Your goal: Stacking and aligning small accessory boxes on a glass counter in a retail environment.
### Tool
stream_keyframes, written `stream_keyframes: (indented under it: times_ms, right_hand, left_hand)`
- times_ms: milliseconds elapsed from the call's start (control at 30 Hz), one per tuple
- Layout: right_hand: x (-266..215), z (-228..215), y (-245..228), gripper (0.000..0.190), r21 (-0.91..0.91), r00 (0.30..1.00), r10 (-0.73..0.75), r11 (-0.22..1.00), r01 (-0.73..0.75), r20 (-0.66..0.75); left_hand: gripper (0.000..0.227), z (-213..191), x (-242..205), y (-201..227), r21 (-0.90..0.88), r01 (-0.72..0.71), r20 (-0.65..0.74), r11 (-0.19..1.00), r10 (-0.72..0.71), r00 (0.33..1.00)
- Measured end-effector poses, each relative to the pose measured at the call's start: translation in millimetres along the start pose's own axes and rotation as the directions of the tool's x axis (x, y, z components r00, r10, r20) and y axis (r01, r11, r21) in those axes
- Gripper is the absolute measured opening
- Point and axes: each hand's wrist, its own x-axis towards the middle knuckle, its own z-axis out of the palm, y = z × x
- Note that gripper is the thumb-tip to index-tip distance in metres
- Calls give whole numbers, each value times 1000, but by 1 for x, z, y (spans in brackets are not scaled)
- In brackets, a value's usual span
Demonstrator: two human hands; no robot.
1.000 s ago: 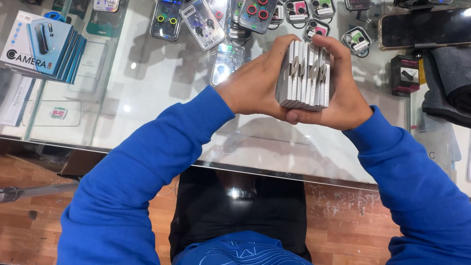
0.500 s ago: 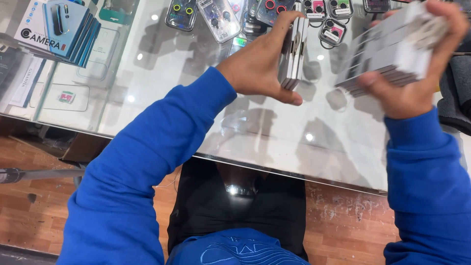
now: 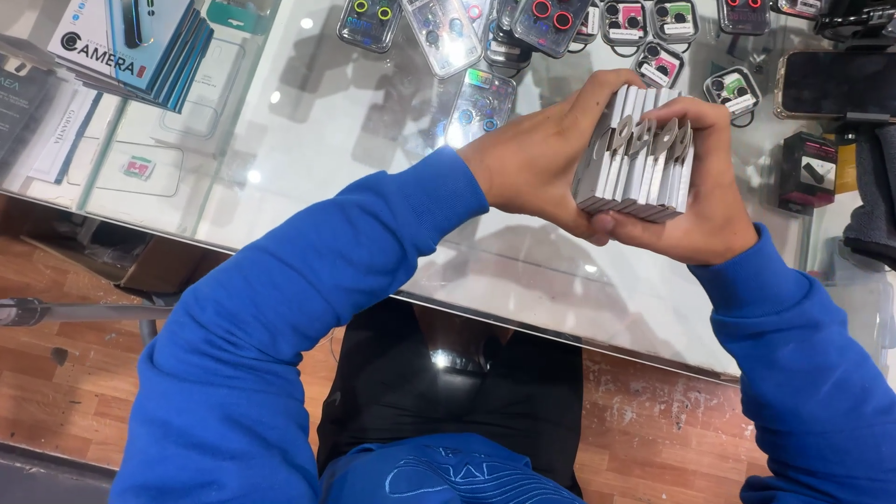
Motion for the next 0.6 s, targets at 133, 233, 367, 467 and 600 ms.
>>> stream_keyframes:
  times_ms: [133, 233, 367, 467, 600]
  right_hand:
    - [0, 4, 2, 79, 53, 999, 0, 999, 3, -46]
    - [3, 6, 1, 81, 9, 997, -37, 999, 38, -67]
    - [6, 5, -1, 83, -52, 992, -99, 994, 95, -82]
    - [6, 1, -2, 82, -16, 989, -121, 993, 120, -87]
    - [7, -16, -10, 76, -74, 975, -184, 982, 176, -128]
  left_hand:
    - [107, 3, 1, -4, -34, -36, -4, 999, 36, 999]
    - [107, 3, 0, -5, -34, -44, -4, 998, 44, 999]
    - [112, -1, 0, -6, -41, -55, 3, 998, 55, 998]
    - [106, 0, 1, -12, -40, -142, -35, 989, 140, 989]
    - [118, -8, 0, -16, -18, -77, -9, 997, 77, 997]
